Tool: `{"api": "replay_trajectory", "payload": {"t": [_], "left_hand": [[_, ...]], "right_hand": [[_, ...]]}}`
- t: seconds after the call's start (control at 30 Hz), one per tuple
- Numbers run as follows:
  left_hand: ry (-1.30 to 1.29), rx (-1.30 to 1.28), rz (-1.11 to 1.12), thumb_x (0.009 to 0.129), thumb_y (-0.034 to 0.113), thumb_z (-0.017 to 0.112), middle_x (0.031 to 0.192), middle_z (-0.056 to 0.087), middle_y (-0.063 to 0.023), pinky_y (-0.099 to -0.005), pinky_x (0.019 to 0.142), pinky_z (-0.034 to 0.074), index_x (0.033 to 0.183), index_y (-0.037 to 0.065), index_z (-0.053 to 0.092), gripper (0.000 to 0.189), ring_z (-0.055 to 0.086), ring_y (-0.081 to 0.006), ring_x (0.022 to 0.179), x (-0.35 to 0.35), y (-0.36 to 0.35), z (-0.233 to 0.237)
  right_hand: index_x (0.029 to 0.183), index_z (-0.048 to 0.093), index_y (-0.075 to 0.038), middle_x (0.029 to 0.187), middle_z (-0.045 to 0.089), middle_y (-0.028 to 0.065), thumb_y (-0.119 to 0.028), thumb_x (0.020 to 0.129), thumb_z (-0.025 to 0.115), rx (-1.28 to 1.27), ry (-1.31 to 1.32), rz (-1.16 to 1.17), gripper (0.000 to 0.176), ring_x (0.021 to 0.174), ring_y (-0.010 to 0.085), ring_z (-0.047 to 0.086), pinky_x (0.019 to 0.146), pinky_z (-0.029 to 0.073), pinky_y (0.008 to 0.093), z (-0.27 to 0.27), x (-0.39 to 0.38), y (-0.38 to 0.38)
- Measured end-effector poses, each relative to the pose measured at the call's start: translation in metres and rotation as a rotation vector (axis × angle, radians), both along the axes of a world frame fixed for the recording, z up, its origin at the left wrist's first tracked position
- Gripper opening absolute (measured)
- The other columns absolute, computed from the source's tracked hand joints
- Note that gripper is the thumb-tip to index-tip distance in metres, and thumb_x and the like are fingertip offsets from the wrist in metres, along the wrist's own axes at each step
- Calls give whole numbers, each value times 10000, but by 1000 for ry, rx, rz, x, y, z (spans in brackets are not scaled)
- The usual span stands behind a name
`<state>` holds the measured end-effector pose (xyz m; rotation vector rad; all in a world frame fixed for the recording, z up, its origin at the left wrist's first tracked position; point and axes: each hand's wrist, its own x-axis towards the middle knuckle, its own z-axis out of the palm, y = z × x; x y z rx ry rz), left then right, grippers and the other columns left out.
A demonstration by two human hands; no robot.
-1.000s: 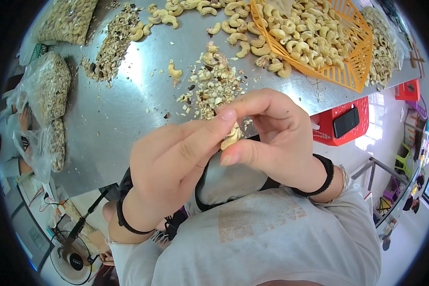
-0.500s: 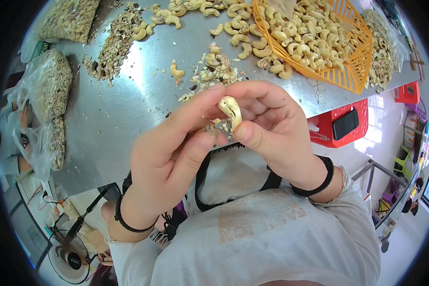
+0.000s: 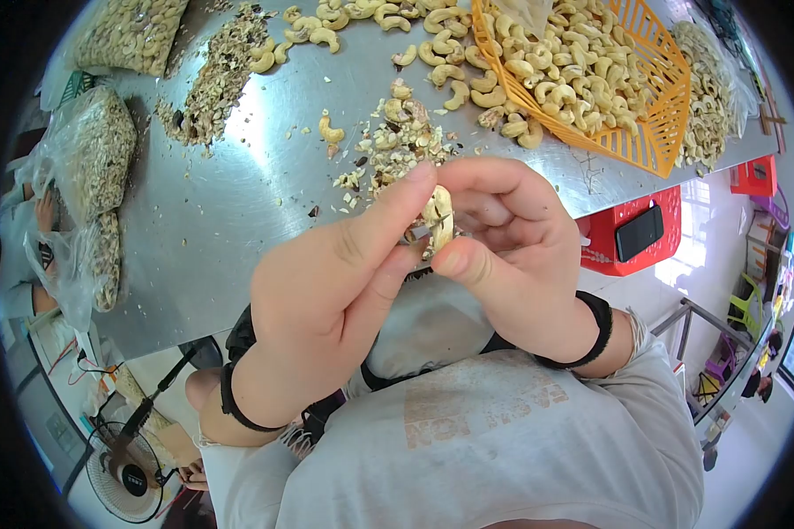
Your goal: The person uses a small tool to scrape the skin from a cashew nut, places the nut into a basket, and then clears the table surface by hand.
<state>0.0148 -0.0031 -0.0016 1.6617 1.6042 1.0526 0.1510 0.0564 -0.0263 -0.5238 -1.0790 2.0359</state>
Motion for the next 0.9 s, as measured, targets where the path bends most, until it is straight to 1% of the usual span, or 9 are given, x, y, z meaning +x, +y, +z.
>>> {"api": "replay_trajectory", "payload": {"t": [0.07,0.1,0.3,0.4,0.47,0.6,0.67,0.8,0.9], "left_hand": [[178,250,7,672,-67,532,758,578,-126,-263,511,429,1086,26,498,425,551,-227,588,0,3,-5],[178,250,8,672,-67,532,758,578,-126,-263,511,429,1086,26,498,425,551,-227,588,1,3,-4],[283,288,60,664,-62,550,768,585,-112,-256,509,430,1052,27,524,400,545,-211,579,2,1,-6],[172,217,35,704,-44,535,784,590,-109,-234,539,432,1060,28,519,363,550,-193,603,0,0,-3],[-64,-18,66,744,-33,508,830,591,-109,-221,581,433,1076,28,507,338,559,-159,648,-3,-4,0],[-191,-96,66,755,-33,498,872,587,-105,-218,630,437,1102,25,483,351,567,-139,716,-2,-4,2],[-330,-117,95,783,22,488,794,543,-17,-148,489,339,1124,10,459,342,413,-28,565,4,-3,1],[-307,-107,77,785,13,477,797,544,-18,-146,483,333,1140,10,442,356,409,-27,567,2,-3,-1],[-141,-87,68,790,17,468,796,539,-19,-147,472,331,1136,3,444,347,410,-29,546,1,-2,-1]], "right_hand": [[1011,435,15,944,534,81,-41,720,605,102,-25,-77,342,895,134,521,779,414,243,0,-2,-1],[1011,435,15,944,534,81,-41,720,605,102,-25,-77,342,895,134,521,779,414,243,-1,-2,-1],[987,454,12,924,546,77,-46,714,612,130,-84,-98,321,885,134,530,798,404,245,-2,-4,-2],[982,458,10,924,545,78,-51,718,609,130,-115,-105,310,881,133,531,795,403,246,-2,-3,-2],[990,450,10,923,544,74,-52,722,604,127,-93,-64,315,885,133,528,791,403,246,-3,-3,-2],[1006,439,7,921,543,77,-53,735,590,93,-53,-46,316,893,135,522,783,405,246,-3,-3,-1],[1022,427,7,927,543,84,-65,756,569,14,-50,-3,310,902,137,517,782,404,247,-2,-2,0],[1025,424,9,934,542,91,-83,773,551,-19,-64,18,296,899,136,516,777,406,244,-2,-2,0],[1028,421,13,940,541,90,-97,783,542,-32,-62,33,295,891,133,515,770,407,238,-3,-2,1]]}}
